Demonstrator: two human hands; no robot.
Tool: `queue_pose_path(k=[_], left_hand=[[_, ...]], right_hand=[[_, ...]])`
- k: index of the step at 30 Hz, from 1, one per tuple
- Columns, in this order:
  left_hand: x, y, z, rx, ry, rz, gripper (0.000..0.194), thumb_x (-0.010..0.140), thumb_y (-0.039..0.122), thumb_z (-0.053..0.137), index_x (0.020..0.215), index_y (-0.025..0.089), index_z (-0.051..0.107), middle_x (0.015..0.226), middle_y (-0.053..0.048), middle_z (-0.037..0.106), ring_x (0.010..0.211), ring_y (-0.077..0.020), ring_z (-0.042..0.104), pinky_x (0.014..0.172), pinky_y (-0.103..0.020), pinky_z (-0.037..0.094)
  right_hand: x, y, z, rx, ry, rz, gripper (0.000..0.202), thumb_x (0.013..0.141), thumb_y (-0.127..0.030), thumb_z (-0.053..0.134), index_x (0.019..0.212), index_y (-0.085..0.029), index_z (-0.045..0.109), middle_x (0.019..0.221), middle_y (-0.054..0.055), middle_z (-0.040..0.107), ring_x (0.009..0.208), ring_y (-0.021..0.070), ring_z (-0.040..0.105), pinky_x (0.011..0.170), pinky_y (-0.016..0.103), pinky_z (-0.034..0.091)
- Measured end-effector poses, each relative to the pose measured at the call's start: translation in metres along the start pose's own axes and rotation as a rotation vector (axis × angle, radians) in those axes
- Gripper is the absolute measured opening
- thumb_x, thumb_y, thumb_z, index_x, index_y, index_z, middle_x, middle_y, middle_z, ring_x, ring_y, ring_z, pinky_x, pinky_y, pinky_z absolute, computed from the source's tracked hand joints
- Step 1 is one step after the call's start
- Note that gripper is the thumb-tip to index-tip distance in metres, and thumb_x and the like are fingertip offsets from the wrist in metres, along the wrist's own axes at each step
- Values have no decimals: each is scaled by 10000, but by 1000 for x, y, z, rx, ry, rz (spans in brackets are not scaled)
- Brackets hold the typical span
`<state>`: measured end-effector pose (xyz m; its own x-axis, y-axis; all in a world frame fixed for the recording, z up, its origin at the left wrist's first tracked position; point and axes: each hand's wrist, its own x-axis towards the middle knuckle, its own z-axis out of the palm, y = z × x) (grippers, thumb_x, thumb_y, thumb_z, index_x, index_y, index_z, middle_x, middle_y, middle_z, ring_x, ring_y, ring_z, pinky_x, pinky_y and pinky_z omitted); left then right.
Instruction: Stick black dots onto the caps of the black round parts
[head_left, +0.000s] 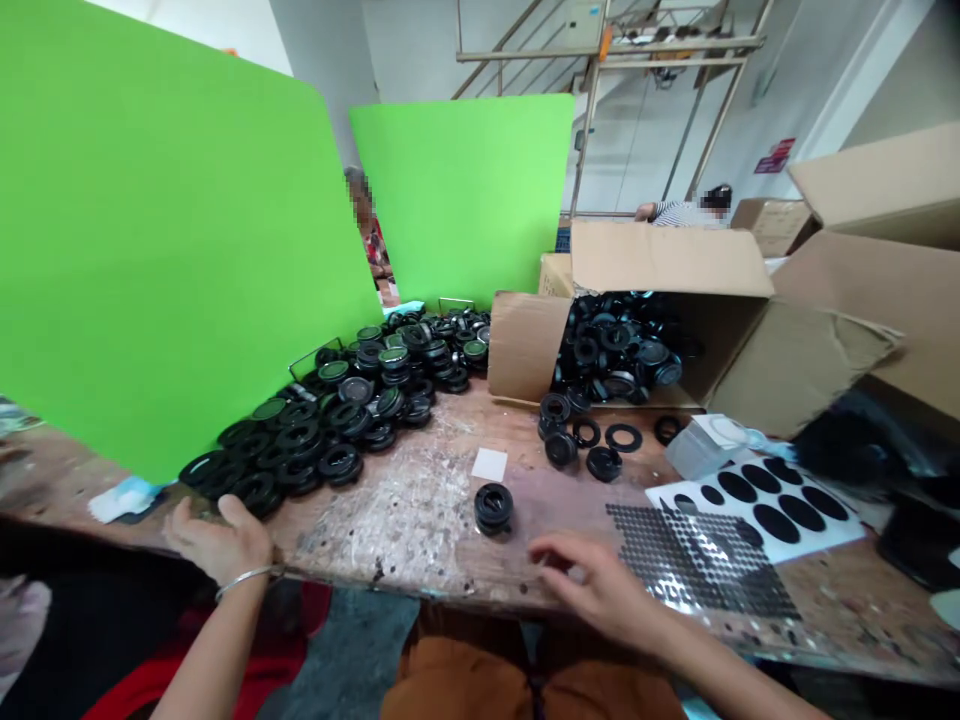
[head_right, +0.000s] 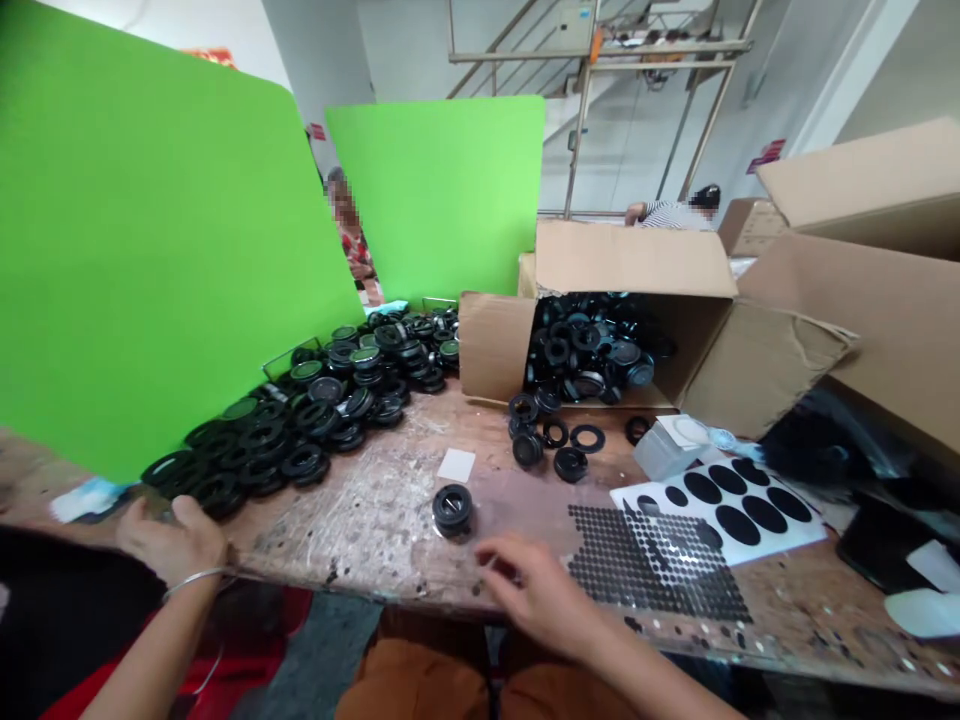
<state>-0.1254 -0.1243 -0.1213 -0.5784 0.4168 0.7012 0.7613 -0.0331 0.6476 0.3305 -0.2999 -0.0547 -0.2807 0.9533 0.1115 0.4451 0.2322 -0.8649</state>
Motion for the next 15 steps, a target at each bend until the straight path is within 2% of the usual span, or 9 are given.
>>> queue_pose_path(k=[2, 4, 7, 9, 11, 15], left_hand=[[-12, 14, -10, 9, -4, 14, 459, 809, 325, 544, 1189, 94, 433, 1293, -198, 466, 1258, -384, 399, 1064, -658, 284], [-33, 36, -21, -7, -47, 49, 459, 809, 360, 559, 1178, 99, 482, 1256, -172, 515, 1229, -366, 448, 1070, -618, 314], [-77, 79, -32, -90, -187, 150, 485, 851, 395, 563, 1243, 115, 510, 1286, -149, 533, 1255, -316, 477, 1105, -503, 344], [-106, 109, -35, -236, -308, 203, 514, 857, 382, 581, 1287, 117, 486, 1319, -161, 510, 1284, -310, 460, 1118, -492, 337], [-128, 136, -35, -344, -400, 192, 515, 856, 372, 598, 1301, 147, 470, 1317, -145, 513, 1267, -289, 479, 1117, -484, 345], [-145, 181, -39, -449, -502, 179, 433, 868, 376, 586, 1251, 192, 500, 1266, -114, 544, 1218, -268, 514, 1095, -474, 372]], right_hand=[[-31, 32, -27, 6, 145, 154, 216, 904, -323, 524, 948, -186, 685, 930, 65, 708, 872, 200, 656, 811, 309, 508], [-60, 63, -46, 66, 284, 278, 275, 881, -420, 555, 930, -179, 678, 899, 68, 700, 825, 208, 663, 774, 315, 528], [-91, 94, -56, 196, 451, 412, 382, 842, -521, 585, 970, -170, 667, 900, 77, 697, 789, 215, 676, 746, 322, 555], [-102, 97, -51, 240, 519, 435, 415, 826, -546, 600, 982, -167, 668, 915, 81, 694, 799, 219, 679, 762, 325, 562], [-104, 89, -39, 243, 558, 417, 418, 832, -546, 597, 993, -167, 671, 941, 89, 695, 826, 223, 678, 793, 329, 561], [-97, 60, -17, 147, 576, 303, 357, 886, -489, 549, 1004, -178, 679, 991, 107, 700, 891, 233, 669, 819, 322, 549]])
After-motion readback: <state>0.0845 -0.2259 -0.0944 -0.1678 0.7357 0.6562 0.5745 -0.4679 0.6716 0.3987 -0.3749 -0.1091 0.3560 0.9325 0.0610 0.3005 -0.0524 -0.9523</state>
